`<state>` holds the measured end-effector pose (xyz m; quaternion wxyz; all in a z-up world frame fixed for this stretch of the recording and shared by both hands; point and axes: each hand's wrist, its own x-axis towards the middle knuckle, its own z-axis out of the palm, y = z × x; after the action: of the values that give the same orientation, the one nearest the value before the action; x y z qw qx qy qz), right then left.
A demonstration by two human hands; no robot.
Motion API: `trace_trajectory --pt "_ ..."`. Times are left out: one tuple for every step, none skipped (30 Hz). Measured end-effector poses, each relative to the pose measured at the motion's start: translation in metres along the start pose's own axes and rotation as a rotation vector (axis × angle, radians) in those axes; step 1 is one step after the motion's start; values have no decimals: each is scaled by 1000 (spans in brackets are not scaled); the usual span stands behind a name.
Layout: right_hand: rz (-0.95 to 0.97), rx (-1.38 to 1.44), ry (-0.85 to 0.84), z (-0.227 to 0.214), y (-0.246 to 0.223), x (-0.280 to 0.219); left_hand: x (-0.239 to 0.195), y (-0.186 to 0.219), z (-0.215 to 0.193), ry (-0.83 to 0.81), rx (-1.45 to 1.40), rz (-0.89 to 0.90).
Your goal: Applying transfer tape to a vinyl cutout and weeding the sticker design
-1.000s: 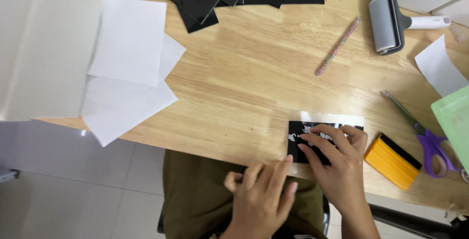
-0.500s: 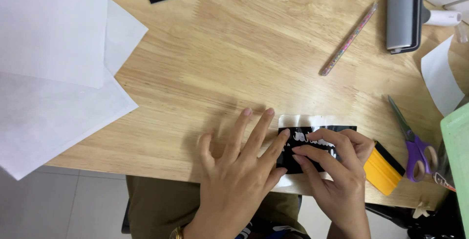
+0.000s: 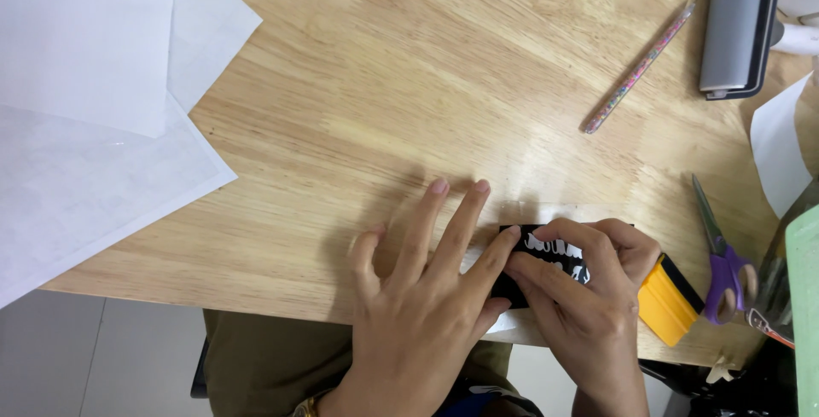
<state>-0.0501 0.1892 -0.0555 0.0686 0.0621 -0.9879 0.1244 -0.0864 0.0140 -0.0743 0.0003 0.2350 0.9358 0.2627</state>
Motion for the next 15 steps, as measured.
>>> trace_trajectory --pt "0 -1 -2 0 0 -1 0 0 0 -1 -2 -1" --pt "5 -3 -11 0 -1 -1 1 -1 0 0 -6 -4" --pt "9 -5 -18 -1 -1 -1 2 -1 0 2 -9 -6" --pt "8 -6 -19 -1 -1 0 2 -1 -1 3 -9 -7" --pt "-5 -11 -31 -2 0 0 2 -1 -1 4 -1 -5" --pt "-18 -16 -42 -2 0 1 2 -1 -1 5 7 -4" --pt "-19 -16 -42 -2 1 1 1 -1 -1 6 8 -4" --pt "-21 -20 -54 -2 1 1 1 -1 -1 2 -7 -10" --pt "-23 -24 -67 -2 1 1 1 -1 -1 -2 -22 -17" --pt "-24 -24 -66 -2 2 1 1 -1 0 -1 -22 -17" --pt "-33 -28 -88 -2 3 1 1 -1 0 10 -22 -19" --pt "-41 -31 -110 -2 3 1 1 -1 0 21 -22 -21" --pt "-41 -31 -109 -3 3 1 1 -1 1 21 -22 -20" --pt "-39 -26 -99 -4 3 1 0 -1 1 17 -12 -21" --pt "-40 -22 -87 -4 4 1 1 -1 2 15 -2 -24"
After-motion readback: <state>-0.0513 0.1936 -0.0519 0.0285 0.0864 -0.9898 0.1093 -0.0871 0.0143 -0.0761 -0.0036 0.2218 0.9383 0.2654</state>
